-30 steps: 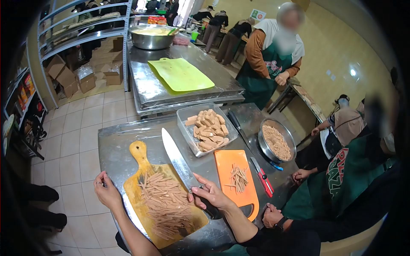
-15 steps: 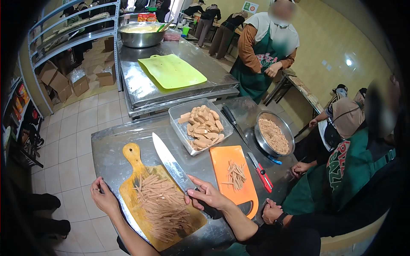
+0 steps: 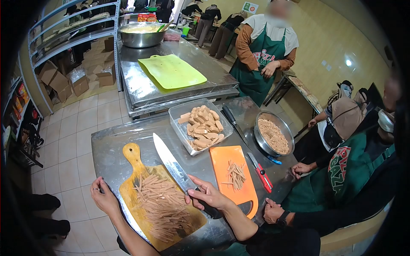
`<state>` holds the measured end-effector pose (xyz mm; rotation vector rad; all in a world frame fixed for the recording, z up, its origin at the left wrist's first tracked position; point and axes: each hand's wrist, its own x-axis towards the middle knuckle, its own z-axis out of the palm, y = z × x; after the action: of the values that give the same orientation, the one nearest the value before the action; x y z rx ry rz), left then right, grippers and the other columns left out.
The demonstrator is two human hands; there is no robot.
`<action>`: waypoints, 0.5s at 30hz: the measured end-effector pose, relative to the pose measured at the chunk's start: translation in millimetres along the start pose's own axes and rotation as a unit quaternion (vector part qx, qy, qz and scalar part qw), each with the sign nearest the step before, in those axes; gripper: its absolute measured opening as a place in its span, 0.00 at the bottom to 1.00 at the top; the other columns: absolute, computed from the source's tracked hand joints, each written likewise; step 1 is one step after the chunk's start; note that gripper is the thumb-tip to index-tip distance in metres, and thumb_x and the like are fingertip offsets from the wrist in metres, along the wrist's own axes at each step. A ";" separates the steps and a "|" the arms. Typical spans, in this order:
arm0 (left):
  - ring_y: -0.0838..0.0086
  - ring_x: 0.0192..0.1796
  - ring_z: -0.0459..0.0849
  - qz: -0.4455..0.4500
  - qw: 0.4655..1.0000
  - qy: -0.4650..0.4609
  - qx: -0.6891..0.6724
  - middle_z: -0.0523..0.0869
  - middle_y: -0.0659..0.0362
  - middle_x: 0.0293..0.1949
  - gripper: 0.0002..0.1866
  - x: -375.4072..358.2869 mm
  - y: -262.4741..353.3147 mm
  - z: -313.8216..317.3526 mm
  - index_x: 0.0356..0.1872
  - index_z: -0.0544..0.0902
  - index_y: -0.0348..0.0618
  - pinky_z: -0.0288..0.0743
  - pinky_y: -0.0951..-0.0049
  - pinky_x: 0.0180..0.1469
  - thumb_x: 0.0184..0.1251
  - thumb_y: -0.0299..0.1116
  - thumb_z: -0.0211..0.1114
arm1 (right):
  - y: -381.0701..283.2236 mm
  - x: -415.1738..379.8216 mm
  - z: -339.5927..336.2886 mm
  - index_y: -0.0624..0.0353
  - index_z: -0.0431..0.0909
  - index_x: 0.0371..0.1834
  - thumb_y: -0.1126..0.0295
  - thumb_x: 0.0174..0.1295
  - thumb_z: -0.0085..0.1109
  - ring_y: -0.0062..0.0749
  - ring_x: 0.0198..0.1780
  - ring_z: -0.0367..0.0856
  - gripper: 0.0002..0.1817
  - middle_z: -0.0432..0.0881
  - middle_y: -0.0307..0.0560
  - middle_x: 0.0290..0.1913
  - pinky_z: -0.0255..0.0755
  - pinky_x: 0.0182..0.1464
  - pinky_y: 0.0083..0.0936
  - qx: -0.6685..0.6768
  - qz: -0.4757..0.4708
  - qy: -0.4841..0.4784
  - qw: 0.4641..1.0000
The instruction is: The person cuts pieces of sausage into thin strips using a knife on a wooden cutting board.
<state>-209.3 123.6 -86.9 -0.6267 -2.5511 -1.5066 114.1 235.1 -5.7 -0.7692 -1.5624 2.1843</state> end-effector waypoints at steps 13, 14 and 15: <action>0.56 0.54 0.84 0.010 1.000 0.000 0.009 0.87 0.53 0.49 0.12 0.1 -4.3 1.3 0.48 0.87 0.39 0.76 0.59 0.57 0.80 0.36 0.60 | -1.7 -1.4 -0.4 0.58 0.49 0.86 0.68 0.81 0.52 0.17 0.23 0.71 0.35 0.83 0.45 0.39 0.68 0.28 0.15 -0.001 -0.005 -0.002 1.000; 0.56 0.54 0.84 0.006 1.000 -0.001 0.010 0.87 0.53 0.49 0.12 -0.1 -3.7 1.2 0.48 0.87 0.39 0.76 0.59 0.57 0.80 0.36 0.60 | -1.4 -1.4 -0.7 0.58 0.49 0.86 0.68 0.81 0.53 0.17 0.23 0.71 0.35 0.83 0.45 0.39 0.68 0.28 0.15 -0.001 -0.005 -0.003 1.000; 0.57 0.54 0.84 0.003 1.000 -0.003 0.012 0.87 0.53 0.49 0.12 -0.2 -2.9 0.9 0.48 0.87 0.39 0.75 0.59 0.57 0.80 0.36 0.60 | -1.2 -1.4 -1.0 0.58 0.49 0.86 0.68 0.81 0.53 0.17 0.23 0.71 0.35 0.83 0.44 0.39 0.68 0.29 0.15 -0.002 -0.005 -0.003 1.000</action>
<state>-210.2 123.0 -89.7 -0.6365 -2.5643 -1.4733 115.8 235.4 -4.5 -0.7557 -1.5704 2.1798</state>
